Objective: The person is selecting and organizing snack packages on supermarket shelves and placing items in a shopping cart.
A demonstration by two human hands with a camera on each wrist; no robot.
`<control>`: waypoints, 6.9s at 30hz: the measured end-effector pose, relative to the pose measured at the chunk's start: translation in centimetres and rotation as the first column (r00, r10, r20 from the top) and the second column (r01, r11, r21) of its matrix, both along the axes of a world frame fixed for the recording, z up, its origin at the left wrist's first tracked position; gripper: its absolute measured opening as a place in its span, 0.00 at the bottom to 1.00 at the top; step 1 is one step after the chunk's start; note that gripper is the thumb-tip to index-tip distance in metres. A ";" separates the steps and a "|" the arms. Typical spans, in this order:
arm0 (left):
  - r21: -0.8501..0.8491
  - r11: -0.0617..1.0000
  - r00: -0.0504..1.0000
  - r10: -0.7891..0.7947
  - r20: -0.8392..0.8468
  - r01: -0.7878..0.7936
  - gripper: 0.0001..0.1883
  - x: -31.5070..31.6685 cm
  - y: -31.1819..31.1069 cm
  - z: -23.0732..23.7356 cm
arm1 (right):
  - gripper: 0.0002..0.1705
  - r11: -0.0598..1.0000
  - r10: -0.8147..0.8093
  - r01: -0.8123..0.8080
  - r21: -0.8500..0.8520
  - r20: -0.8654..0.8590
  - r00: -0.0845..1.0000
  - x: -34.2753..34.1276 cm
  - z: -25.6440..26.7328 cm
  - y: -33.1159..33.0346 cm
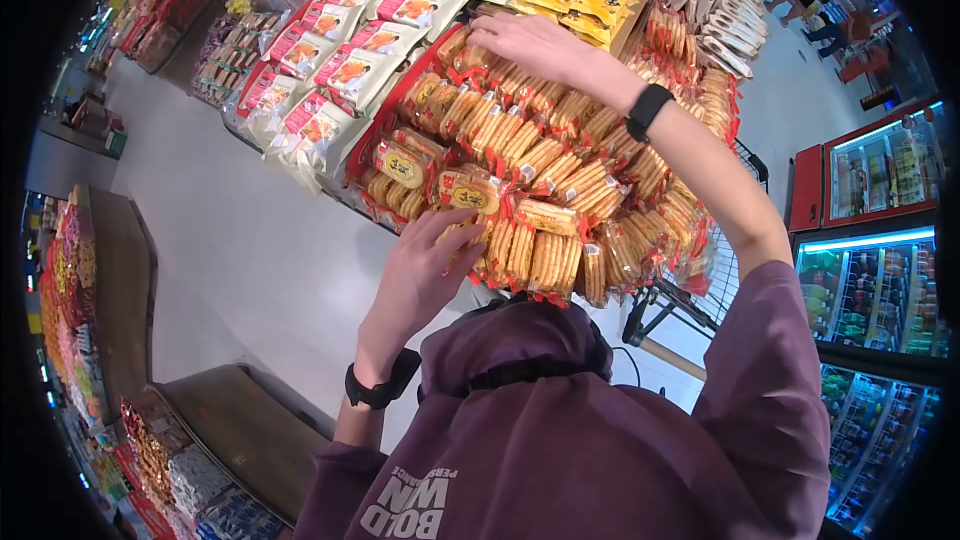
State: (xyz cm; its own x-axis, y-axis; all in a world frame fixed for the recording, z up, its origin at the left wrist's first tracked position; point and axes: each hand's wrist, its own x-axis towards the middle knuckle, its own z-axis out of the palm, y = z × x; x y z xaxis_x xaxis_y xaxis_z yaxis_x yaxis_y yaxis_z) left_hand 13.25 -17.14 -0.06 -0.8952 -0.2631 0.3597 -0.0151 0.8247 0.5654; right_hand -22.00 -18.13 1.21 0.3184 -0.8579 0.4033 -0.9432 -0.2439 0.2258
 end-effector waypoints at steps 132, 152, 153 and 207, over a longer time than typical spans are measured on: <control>-0.179 0.951 0.968 0.252 -0.018 -0.251 0.12 -1.4 12.3 -0.6 | 0.16 0.956 -0.259 0.112 0.272 0.595 0.761 13.8 -1.8 18.5; 0.097 0.747 0.749 0.662 -0.024 -0.658 0.22 -0.3 7.4 -2.4 | 0.17 0.952 -0.233 -0.045 0.303 0.811 0.536 13.9 -0.3 12.4; 0.103 0.755 0.758 0.652 -0.013 -0.648 0.23 -0.5 7.2 -2.5 | 0.16 0.952 -0.229 -0.046 0.302 0.803 0.550 14.3 -0.7 11.5; -0.436 0.809 0.918 0.367 -0.150 -0.395 0.26 -7.4 10.1 -0.8 | 0.43 0.919 -0.379 0.227 0.324 0.557 0.739 5.4 -1.1 27.3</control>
